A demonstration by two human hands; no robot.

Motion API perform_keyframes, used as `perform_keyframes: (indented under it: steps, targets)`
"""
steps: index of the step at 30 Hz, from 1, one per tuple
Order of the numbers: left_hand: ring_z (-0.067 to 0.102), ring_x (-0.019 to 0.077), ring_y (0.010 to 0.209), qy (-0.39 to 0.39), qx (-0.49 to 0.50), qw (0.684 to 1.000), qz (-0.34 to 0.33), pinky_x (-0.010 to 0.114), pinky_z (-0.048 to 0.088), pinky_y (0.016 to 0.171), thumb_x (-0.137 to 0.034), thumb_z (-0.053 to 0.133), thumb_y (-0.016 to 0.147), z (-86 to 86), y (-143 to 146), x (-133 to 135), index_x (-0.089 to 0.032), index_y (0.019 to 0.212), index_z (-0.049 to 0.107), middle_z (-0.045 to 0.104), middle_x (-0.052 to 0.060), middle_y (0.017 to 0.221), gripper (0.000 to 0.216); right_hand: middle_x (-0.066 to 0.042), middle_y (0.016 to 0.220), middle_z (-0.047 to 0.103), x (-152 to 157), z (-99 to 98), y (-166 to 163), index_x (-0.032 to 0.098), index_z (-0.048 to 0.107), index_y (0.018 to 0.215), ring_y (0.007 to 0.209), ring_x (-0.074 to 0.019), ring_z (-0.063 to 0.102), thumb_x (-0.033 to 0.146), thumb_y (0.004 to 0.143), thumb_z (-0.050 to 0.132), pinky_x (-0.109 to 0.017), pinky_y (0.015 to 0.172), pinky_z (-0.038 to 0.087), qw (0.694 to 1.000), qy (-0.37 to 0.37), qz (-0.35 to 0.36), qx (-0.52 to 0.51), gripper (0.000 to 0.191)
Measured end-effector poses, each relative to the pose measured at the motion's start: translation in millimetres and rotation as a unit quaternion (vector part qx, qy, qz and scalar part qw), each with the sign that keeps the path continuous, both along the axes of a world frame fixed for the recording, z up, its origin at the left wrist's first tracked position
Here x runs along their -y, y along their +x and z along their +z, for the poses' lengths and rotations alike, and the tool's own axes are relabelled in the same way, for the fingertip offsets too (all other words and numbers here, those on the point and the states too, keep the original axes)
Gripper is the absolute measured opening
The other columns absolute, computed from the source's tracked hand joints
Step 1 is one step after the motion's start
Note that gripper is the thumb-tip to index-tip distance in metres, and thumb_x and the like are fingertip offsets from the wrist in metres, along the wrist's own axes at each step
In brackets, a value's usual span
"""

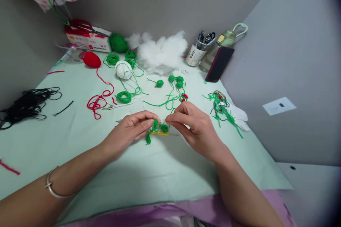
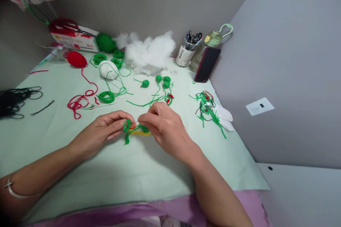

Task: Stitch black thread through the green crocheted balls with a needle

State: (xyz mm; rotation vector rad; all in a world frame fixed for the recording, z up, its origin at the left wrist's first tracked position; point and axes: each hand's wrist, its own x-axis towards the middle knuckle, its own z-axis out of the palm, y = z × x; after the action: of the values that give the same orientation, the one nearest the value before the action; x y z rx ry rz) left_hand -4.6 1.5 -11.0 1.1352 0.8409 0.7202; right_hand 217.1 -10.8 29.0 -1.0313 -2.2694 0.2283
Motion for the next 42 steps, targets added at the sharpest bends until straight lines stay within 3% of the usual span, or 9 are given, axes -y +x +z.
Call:
perform_keyframes:
  steps: [10,19,26,30,32,36,42]
  targets:
    - [0.028,0.0088,0.053,0.001,-0.025,1.000,-0.003,0.025,0.020,0.051,-0.046,0.062,0.094,-1.8,-1,1,-0.021,0.100,0.067,0.046,-0.004,0.069,0.026,-0.005,0.082,0.056,1,1.5,-1,0.020,0.069,0.092,0.077,-0.0154,0.054,0.012,0.100,0.048,-0.028,0.065,0.044,0.999,-0.005,-0.009,0.035,0.023]
    - [0.028,0.0069,0.052,-0.003,0.005,1.000,-0.023,0.025,0.021,0.053,-0.043,0.063,0.094,-1.0,-1,0,-0.019,0.097,0.067,0.046,-0.005,0.068,0.024,-0.004,0.083,0.059,0,-10.8,-9,0.020,0.071,0.097,0.078,-0.0142,0.058,0.019,0.101,0.054,-0.025,0.067,0.047,0.997,-0.057,0.016,-0.053,0.017]
    - [0.028,0.0072,0.052,-0.008,0.002,1.000,-0.004,0.025,0.021,0.051,-0.044,0.065,0.092,0.1,0,2,-0.019,0.096,0.066,0.048,-0.005,0.070,0.025,-0.001,0.074,0.062,-3,-15.2,-12,0.019,0.069,0.086,0.068,-0.0121,0.056,0.026,0.096,0.065,-0.024,0.061,0.042,0.992,-0.105,-0.055,-0.048,0.013]
    - [0.029,0.0075,0.051,-0.016,-0.007,1.000,0.008,0.024,0.021,0.050,-0.043,0.066,0.091,-3.1,1,3,-0.020,0.098,0.063,0.044,-0.006,0.067,0.024,-0.004,0.092,0.071,3,-12.9,-19,0.020,0.066,0.104,0.078,-0.0118,0.065,0.019,0.102,0.051,-0.022,0.070,0.049,0.984,-0.155,-0.012,-0.086,0.015]
    - [0.031,0.0082,0.052,-0.015,-0.017,1.000,0.017,0.024,0.024,0.051,-0.041,0.065,0.091,-3.7,2,3,-0.021,0.098,0.061,0.046,-0.006,0.067,0.022,-0.006,0.098,0.072,8,-13.4,-23,0.020,0.064,0.111,0.083,-0.0128,0.066,0.022,0.104,0.047,-0.023,0.073,0.050,0.987,-0.145,0.000,-0.069,0.018]
    - [0.045,0.0113,0.062,0.017,-0.051,0.998,0.017,0.024,0.034,0.059,-0.034,0.065,0.088,-1.9,5,4,-0.019,0.091,0.059,0.053,-0.004,0.074,0.016,-0.006,0.088,0.071,11,-18.1,-25,0.017,0.064,0.104,0.075,-0.0133,0.064,0.022,0.104,0.047,-0.023,0.065,0.047,0.997,-0.076,0.002,0.018,0.018]
    - [0.043,0.0123,0.066,0.049,-0.094,0.994,0.008,0.025,0.030,0.060,-0.030,0.061,0.085,-2.6,6,6,-0.019,0.087,0.054,0.048,-0.004,0.074,0.013,-0.008,0.101,0.068,9,-18.9,-25,0.018,0.066,0.104,0.073,-0.0106,0.062,0.020,0.100,0.052,-0.022,0.061,0.047,0.995,-0.101,0.010,0.002,0.014]
